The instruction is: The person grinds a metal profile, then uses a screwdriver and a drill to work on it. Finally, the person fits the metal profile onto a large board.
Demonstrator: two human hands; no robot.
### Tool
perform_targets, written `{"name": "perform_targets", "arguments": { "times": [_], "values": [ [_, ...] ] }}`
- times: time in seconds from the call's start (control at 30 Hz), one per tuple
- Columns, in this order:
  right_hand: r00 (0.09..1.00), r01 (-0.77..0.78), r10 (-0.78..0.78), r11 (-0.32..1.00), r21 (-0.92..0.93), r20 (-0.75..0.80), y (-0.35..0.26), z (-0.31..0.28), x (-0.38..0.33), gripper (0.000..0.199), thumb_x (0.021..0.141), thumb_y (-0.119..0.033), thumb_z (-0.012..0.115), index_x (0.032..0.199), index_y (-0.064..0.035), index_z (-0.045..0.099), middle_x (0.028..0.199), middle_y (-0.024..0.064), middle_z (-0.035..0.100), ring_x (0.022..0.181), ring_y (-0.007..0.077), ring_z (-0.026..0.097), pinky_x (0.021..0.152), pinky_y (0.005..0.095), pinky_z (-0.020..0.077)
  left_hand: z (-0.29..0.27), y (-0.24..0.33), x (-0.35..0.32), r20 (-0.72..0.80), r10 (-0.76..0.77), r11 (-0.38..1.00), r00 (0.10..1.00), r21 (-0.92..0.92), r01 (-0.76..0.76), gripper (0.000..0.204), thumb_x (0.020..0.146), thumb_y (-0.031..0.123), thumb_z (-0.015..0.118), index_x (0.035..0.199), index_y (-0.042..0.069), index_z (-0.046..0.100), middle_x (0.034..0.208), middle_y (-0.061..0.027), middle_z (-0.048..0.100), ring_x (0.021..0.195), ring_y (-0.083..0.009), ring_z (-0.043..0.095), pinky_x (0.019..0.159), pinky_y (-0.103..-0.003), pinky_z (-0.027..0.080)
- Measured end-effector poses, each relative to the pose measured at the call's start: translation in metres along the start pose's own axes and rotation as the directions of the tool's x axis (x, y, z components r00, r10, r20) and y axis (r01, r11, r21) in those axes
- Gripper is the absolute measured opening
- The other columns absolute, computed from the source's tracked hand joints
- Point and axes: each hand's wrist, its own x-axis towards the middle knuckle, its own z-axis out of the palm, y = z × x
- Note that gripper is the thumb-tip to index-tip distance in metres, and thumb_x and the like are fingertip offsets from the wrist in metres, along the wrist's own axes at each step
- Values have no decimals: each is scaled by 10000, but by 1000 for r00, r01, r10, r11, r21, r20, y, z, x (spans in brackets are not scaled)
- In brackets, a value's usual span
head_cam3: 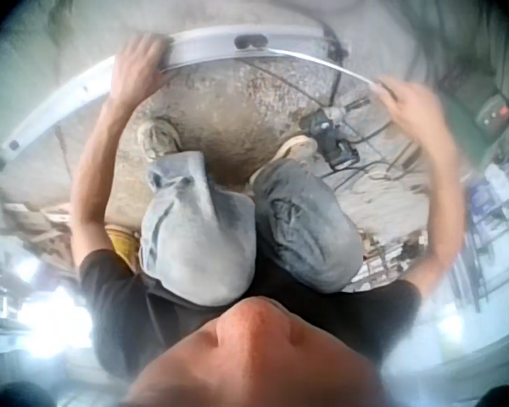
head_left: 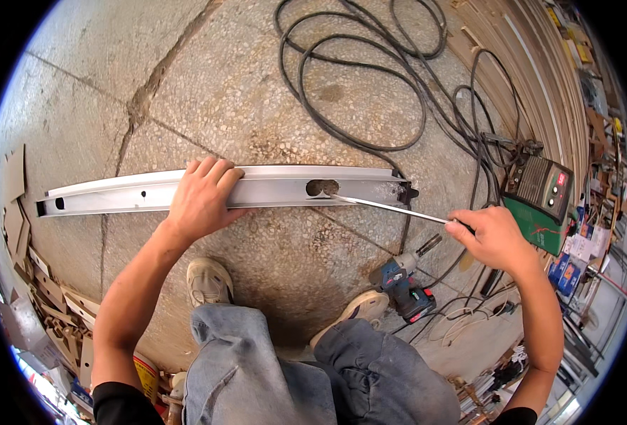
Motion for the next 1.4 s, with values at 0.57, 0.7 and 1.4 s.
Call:
{"name": "perform_targets", "arguments": {
  "times": [0.57, 0.7, 1.4],
  "values": [
    [966, 250, -257, 943, 220, 5, 109, 101, 66, 404, 960, -361, 788, 782, -53, 597, 652, 200, 597, 642, 456, 625, 548, 486, 461, -3, -5, -1, 42, -41, 998, 998, -36, 43, 740, 538, 266, 980, 1198, 105, 687, 1120, -55, 664, 1034, -293, 628, 906, -443, 496],
    [922, 388, -387, 916, 100, -33, 124, 131, 78, 453, 952, -413, 782, 724, -74, 585, 632, 164, 614, 612, 421, 636, 540, 484, 487, -4, -3, 1, 2, -31, 999, 1000, -20, 31, 689, 597, 337, 972, 1186, 113, 695, 1068, -42, 645, 1008, -277, 619, 902, -431, 492],
    [967, -250, 251, 929, 273, 32, -71, 69, -55, 581, 1070, -523, 610, 799, -10, 606, 689, 266, 636, 721, 522, 646, 643, 577, 502, -4, 1, -6, -185, 35, 991, 982, -118, -57, 673, 699, 472, 936, 1184, 60, 717, 1114, -93, 687, 1021, -324, 645, 891, -444, 534]
  ]
}}
